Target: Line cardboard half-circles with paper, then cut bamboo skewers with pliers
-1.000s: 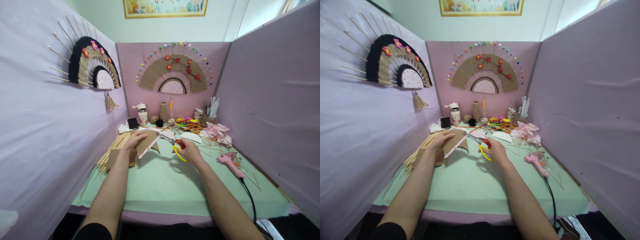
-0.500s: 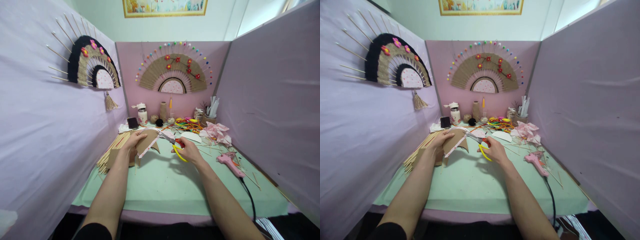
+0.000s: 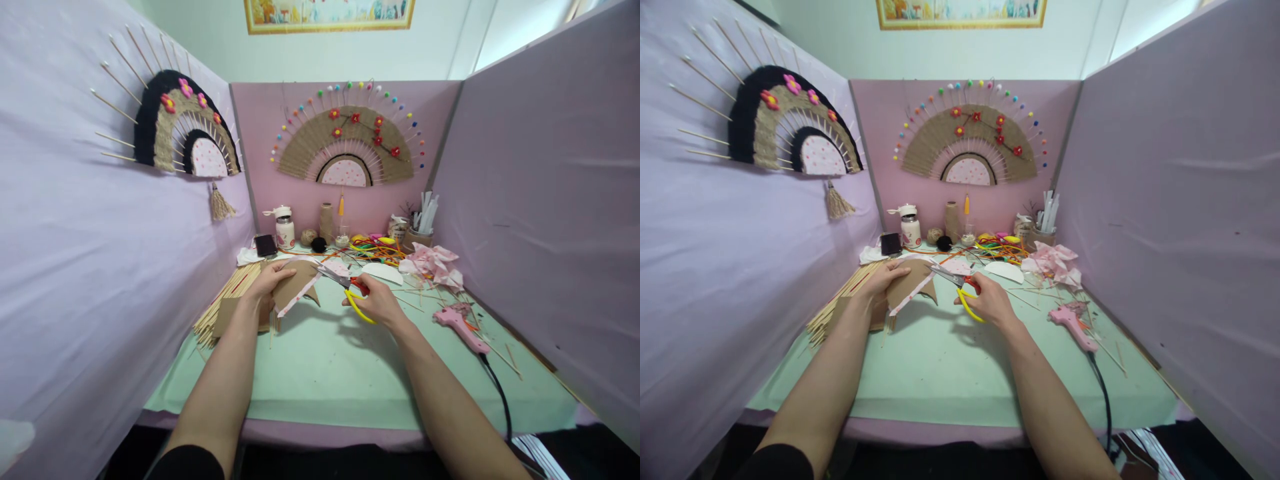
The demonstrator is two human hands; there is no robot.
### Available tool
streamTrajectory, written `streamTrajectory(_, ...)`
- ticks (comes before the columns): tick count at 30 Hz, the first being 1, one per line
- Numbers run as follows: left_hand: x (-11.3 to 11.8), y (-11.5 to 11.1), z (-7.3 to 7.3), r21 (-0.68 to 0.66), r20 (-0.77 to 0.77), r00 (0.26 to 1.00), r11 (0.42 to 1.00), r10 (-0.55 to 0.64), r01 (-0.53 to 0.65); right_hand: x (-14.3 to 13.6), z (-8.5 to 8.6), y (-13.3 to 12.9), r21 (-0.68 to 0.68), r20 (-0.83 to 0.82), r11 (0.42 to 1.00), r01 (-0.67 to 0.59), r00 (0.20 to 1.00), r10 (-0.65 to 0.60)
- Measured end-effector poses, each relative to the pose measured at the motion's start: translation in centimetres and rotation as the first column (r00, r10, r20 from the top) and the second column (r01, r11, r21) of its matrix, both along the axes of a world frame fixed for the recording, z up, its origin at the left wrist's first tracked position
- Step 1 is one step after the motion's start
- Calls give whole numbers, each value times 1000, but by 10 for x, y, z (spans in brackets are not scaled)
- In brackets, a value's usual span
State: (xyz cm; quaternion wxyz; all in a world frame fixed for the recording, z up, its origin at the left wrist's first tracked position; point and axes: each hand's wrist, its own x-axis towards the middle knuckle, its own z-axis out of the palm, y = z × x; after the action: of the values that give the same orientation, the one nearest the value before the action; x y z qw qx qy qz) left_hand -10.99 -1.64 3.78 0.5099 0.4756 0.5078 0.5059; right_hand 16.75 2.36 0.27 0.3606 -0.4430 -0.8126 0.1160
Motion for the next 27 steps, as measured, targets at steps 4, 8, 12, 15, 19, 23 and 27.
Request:
streamTrajectory(4,1,0,-1,-9,20,1000,1000,-11,11,0,0,0,-2,-1,1000,3,1000,-3)
streamTrajectory(8,0,1,-3,-4,16,1000,1000,-22,22,0,1,-1,-10,9,1000,9,1000,-8)
streamTrajectory(12,-1,3,-4,-17,17,1000,1000,-18,18,0,-1,0,-7,14,1000,18,1000,-18)
streamTrajectory(15,-2,3,-4,-25,8,1000,1000,0,0,1,-3,2,-7,19,1000,23,1000,-23)
streamTrajectory(19,-1,2,-2,-28,-7,1000,1000,-10,9,1,-1,1,-14,32,999,31,999,-31)
streamTrajectory(23,0,2,-1,-15,6,1000,1000,-5,6,1,0,-1,-21,45,999,46,998,-45)
streamTrajectory(27,0,2,-2,-20,21,1000,1000,13,-12,1,-3,0,-35,18,998,53,998,-53)
